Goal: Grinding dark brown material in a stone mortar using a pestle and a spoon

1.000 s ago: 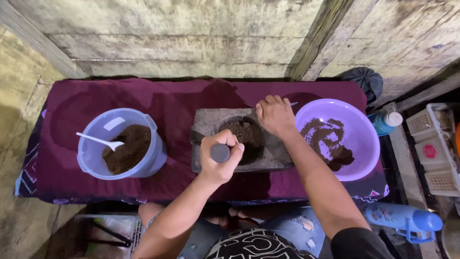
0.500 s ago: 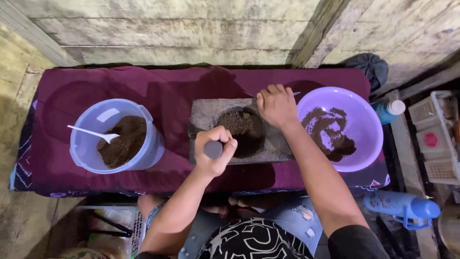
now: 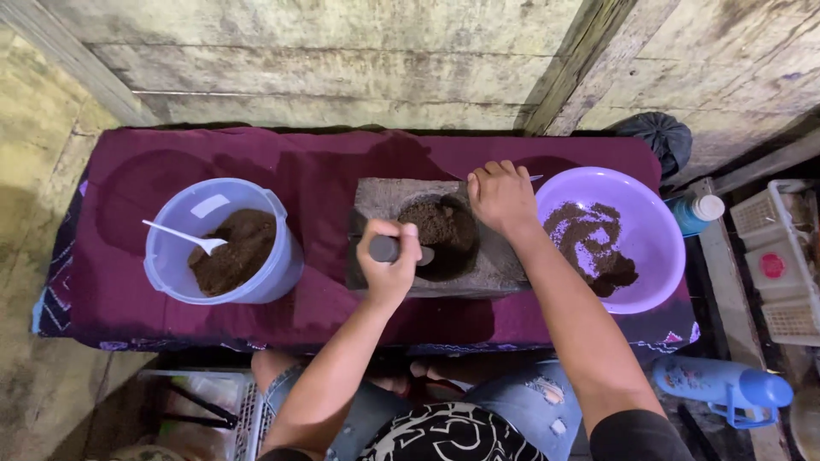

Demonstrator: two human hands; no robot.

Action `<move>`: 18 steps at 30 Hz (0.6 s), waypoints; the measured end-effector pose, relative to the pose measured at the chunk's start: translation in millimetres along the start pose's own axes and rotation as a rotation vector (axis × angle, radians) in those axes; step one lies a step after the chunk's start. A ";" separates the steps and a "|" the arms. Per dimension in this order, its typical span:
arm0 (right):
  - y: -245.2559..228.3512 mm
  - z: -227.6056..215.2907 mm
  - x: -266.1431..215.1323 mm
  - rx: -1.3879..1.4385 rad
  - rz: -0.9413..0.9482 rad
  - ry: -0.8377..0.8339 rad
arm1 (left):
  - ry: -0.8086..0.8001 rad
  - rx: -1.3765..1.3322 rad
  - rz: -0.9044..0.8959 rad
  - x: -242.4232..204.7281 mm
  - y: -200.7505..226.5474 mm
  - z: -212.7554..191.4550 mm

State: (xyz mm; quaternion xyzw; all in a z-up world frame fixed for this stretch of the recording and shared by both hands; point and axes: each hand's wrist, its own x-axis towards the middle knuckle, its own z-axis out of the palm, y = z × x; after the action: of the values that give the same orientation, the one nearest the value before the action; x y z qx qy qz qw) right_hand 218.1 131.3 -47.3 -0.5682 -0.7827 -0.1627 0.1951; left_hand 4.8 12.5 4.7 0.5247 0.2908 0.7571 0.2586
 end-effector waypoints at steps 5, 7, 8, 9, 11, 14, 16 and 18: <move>-2.1 -1.9 -1.5 -0.006 0.004 -0.028 | -0.136 -0.296 0.029 10.8 31.6 -10.7; -1.6 -2.3 -0.8 -0.004 0.003 -0.017 | -0.191 -0.272 0.052 18.8 52.5 -10.3; -1.7 -1.2 -1.2 -0.007 -0.003 -0.002 | -0.165 -0.234 0.073 19.5 57.8 -10.1; -2.4 0.5 -2.1 -0.010 -0.010 0.013 | -0.139 -0.196 0.093 19.7 62.7 -10.7; 2.1 1.5 2.4 -0.023 -0.028 0.016 | -0.051 -0.159 0.020 1.3 19.8 -9.8; 0.4 1.2 0.5 -0.021 -0.061 0.025 | 0.128 -0.164 -0.096 -9.7 3.7 -19.0; -0.1 -0.7 -1.6 -0.027 -0.086 0.059 | 0.223 -0.225 -0.107 -9.3 7.5 -22.2; 0.2 -2.4 -1.4 0.006 -0.075 0.062 | 0.119 -0.311 -0.060 -9.1 11.3 -20.5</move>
State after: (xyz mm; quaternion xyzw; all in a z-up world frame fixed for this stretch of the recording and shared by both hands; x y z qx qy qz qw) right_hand 218.9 129.1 -45.9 -0.5324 -0.7977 -0.1848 0.2147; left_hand -12.8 -5.2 1.1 0.4238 0.2003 0.8146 0.3415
